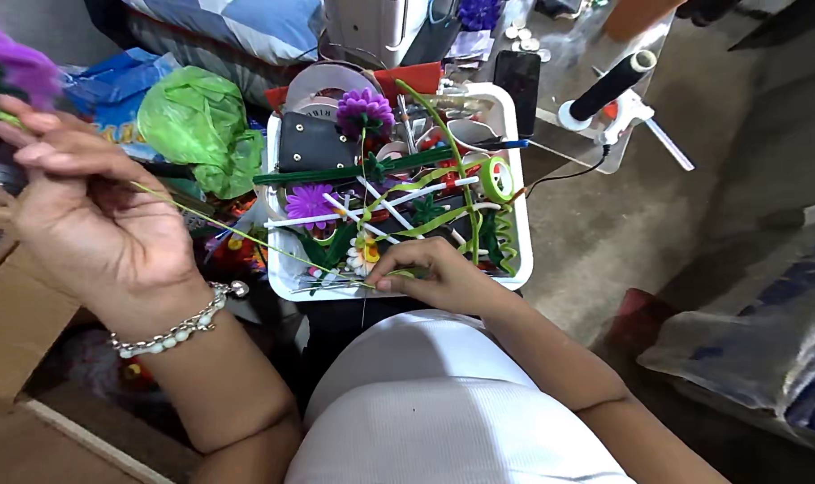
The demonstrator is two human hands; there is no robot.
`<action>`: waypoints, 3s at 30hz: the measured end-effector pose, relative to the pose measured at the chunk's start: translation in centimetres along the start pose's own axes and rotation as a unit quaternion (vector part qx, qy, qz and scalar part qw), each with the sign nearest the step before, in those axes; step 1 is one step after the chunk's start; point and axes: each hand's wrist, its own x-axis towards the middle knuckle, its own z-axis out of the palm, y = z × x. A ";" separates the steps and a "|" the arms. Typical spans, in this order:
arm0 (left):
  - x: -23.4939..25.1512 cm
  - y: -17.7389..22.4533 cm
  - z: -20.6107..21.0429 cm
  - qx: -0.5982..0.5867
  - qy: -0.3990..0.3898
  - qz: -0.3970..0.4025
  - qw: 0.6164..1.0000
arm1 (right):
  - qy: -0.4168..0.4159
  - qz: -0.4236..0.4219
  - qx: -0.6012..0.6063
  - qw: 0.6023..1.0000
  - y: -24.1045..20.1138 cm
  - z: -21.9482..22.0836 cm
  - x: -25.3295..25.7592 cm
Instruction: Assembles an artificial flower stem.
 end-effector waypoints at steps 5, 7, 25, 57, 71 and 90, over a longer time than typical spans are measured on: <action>0.1 0.7 -0.5 -0.105 -0.100 -0.047 0.988 | -0.014 0.035 0.057 0.998 0.1 0.1 0.1; -0.3 0.4 0.6 -0.015 -0.079 -0.008 0.997 | 0.001 0.043 0.039 0.998 0.2 0.2 0.1; -1.1 1.4 0.7 -0.271 -0.081 -0.136 0.949 | -0.116 0.067 0.142 0.981 1.2 -0.3 0.4; -0.4 -0.2 1.2 0.156 -0.022 0.013 0.987 | -0.059 0.178 0.257 0.948 0.3 -0.3 0.4; 0.3 1.3 -0.3 0.062 -0.037 0.004 0.997 | -0.054 0.078 0.065 0.993 -0.1 0.1 0.7; -0.7 0.0 2.6 0.377 -0.004 0.134 0.917 | 0.022 0.068 -0.060 0.996 0.3 1.0 0.4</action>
